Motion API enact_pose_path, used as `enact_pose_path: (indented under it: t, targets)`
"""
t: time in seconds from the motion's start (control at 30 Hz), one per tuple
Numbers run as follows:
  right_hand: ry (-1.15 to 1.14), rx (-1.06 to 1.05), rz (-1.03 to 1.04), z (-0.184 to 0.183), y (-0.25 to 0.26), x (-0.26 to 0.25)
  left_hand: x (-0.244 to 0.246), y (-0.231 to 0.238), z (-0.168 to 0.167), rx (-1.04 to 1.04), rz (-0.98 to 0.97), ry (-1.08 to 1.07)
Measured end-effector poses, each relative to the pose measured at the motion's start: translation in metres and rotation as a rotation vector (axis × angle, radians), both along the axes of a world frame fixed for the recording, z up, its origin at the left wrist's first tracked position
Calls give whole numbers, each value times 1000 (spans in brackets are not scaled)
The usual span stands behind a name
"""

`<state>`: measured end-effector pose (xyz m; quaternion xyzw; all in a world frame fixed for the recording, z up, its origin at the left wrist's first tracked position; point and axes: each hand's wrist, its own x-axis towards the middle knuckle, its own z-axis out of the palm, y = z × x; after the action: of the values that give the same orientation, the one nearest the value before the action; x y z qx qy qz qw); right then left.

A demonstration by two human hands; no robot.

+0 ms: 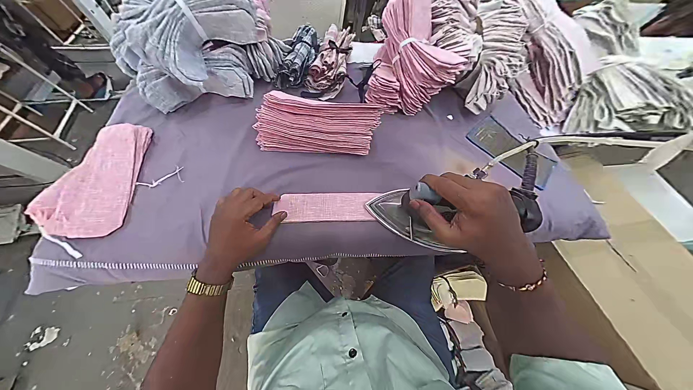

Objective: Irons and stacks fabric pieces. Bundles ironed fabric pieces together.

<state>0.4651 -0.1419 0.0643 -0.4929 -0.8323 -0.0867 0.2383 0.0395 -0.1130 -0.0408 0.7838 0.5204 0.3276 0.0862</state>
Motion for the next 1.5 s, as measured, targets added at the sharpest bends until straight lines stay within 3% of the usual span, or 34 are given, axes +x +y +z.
enact_pose_path:
  t: [0.13,0.27,0.4,0.53,0.67,0.77,0.9,1.17,1.33,1.5]
  targets:
    - [111,13,-20,8,29,40,1,0,-1,42,-32,46]
    - [142,139,-322,0,63,73,3,-5,-4,79,-32,59]
    - [36,59,-470,-14,85,72,-11,-2,4,122,25,-94]
    - [59,62,-412,-22,92,80,-72,33,28,155,397,47]
    - [37,62,-436,-25,92,87,-155,87,37,-34,790,170]
    - [29,66,-469,-24,93,82,-184,107,37,-165,990,211]
    - [17,122,-524,-24,90,82,-181,108,19,-151,987,154]
    - [-11,216,-556,-25,92,75,-180,108,25,-158,1006,130]
    - [10,236,-559,-28,92,74,-179,105,28,-52,1005,92]
    - [140,320,-460,-29,87,74,-177,101,25,90,880,39]
